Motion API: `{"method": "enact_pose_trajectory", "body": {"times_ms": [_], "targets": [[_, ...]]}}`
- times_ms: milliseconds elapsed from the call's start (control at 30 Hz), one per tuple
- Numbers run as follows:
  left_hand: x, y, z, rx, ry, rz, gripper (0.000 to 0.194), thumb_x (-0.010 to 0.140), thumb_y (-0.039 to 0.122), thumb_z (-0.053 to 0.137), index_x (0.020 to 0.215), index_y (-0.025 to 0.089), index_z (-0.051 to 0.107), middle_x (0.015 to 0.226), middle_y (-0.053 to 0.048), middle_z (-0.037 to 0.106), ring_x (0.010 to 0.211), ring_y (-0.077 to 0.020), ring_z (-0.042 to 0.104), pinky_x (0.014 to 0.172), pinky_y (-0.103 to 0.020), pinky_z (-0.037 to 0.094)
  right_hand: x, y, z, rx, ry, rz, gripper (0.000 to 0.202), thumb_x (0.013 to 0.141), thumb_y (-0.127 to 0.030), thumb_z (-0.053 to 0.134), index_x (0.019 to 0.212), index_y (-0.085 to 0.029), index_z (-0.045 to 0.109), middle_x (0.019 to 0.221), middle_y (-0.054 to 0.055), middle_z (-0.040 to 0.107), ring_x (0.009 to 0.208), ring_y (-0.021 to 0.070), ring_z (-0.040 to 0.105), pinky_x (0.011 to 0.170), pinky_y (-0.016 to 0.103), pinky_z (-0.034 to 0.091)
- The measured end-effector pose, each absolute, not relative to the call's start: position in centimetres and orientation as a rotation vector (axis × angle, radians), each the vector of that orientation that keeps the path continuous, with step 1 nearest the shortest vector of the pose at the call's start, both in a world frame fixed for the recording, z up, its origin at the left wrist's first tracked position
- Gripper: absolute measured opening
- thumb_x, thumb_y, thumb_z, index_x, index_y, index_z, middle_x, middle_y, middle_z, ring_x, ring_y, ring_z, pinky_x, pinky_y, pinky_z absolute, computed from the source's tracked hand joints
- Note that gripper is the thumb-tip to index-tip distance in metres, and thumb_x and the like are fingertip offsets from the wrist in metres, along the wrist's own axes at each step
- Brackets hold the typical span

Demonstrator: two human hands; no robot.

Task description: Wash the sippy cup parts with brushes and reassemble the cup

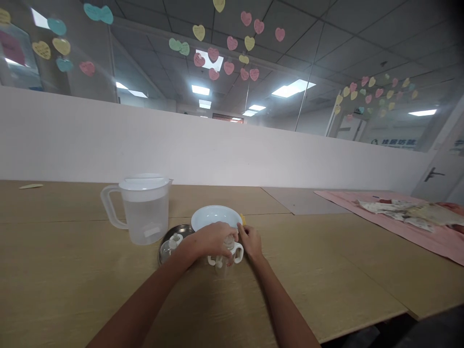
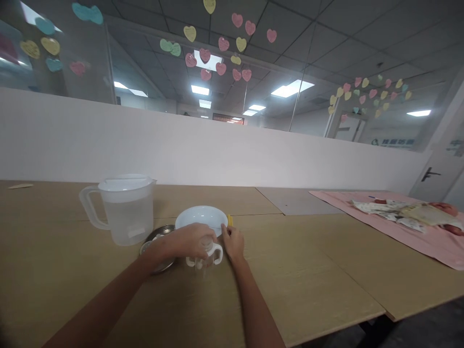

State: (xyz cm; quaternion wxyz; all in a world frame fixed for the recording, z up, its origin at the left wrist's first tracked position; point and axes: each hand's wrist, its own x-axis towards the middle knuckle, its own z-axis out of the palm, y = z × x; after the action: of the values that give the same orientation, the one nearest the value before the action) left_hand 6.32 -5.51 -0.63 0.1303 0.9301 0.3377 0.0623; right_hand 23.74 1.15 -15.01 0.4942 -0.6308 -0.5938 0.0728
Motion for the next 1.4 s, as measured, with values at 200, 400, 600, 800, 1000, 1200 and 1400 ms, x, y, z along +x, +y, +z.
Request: {"method": "enact_pose_trajectory", "body": {"times_ms": [200, 400, 600, 800, 1000, 1200, 1400], "targets": [[5.3, -5.6, 0.1, 2.680, 1.190, 0.140, 0.053, 0.061, 0.037, 0.062, 0.112, 0.024, 0.054, 0.112, -0.004, 0.058, 0.099, -0.0225, 0.053, 0.076, -0.028, 0.043, 23.6, 0.8, -14.6, -1.570, -1.475, 0.125, 0.056, 0.080, -0.059, 0.029, 0.050, -0.016, 0.048, 0.048, -0.002, 0.044, 0.048, 0.0097, 0.039, 0.047, 0.021, 0.024], [2.2, -4.2, 1.7, 2.575, 1.392, 0.196, 0.044, 0.077, 0.042, 0.042, 0.112, 0.017, 0.054, 0.112, -0.007, 0.059, 0.096, -0.0188, 0.056, 0.077, -0.024, 0.043, 23.5, 0.5, -14.3, -1.590, -1.469, 0.101, 0.059, 0.080, -0.061, 0.026, 0.048, -0.016, 0.046, 0.047, -0.001, 0.045, 0.049, 0.0109, 0.041, 0.047, 0.021, 0.025], [-1.2, 0.5, -1.1, 2.433, 1.931, -0.176, 0.015, 0.066, 0.023, 0.055, 0.071, 0.014, 0.065, 0.076, -0.011, 0.067, 0.071, -0.0225, 0.060, 0.059, -0.027, 0.043, 23.4, 0.3, -14.1, -1.624, -1.407, 0.113, 0.061, 0.081, -0.062, 0.019, 0.049, -0.017, 0.047, 0.050, 0.001, 0.050, 0.049, 0.0128, 0.045, 0.046, 0.022, 0.026], [-1.9, 2.6, -4.6, 2.354, 2.086, -0.217, 0.019, 0.055, 0.014, 0.064, 0.074, 0.012, 0.066, 0.085, -0.017, 0.066, 0.076, -0.0270, 0.062, 0.061, -0.031, 0.045, 23.4, 0.2, -14.1, -1.645, -1.372, 0.114, 0.062, 0.081, -0.062, 0.018, 0.048, -0.017, 0.046, 0.048, 0.002, 0.050, 0.048, 0.0131, 0.045, 0.045, 0.022, 0.025], [-1.7, 1.4, -2.3, 2.422, 2.144, -0.108, 0.020, 0.062, 0.012, 0.058, 0.081, 0.010, 0.063, 0.088, -0.018, 0.065, 0.080, -0.0272, 0.061, 0.062, -0.030, 0.044, 23.5, -0.1, -13.7, -1.637, -1.276, 0.036, 0.059, 0.083, -0.057, 0.021, 0.050, -0.016, 0.048, 0.049, 0.002, 0.050, 0.047, 0.0123, 0.043, 0.046, 0.023, 0.025], [0.7, -3.2, 2.5, 2.691, 2.054, 0.359, 0.024, 0.082, 0.028, 0.037, 0.085, 0.014, 0.057, 0.090, -0.013, 0.062, 0.078, -0.0209, 0.058, 0.062, -0.027, 0.040, 23.1, -1.3, -12.4, -1.411, -1.136, -0.324, 0.038, 0.085, -0.043, 0.034, 0.072, -0.015, 0.055, 0.062, 0.002, 0.055, 0.057, 0.0129, 0.047, 0.054, 0.023, 0.034], [6.0, -6.8, 2.1, 2.912, 1.682, 0.537, 0.020, 0.084, 0.022, 0.037, 0.086, 0.016, 0.055, 0.089, -0.008, 0.063, 0.075, -0.0179, 0.058, 0.064, -0.027, 0.041, 22.1, -2.6, -11.3, -0.958, -1.372, -0.712, 0.043, 0.077, -0.037, 0.050, 0.111, -0.012, 0.047, 0.095, 0.013, 0.059, 0.088, 0.0214, 0.055, 0.073, 0.034, 0.044]]}}
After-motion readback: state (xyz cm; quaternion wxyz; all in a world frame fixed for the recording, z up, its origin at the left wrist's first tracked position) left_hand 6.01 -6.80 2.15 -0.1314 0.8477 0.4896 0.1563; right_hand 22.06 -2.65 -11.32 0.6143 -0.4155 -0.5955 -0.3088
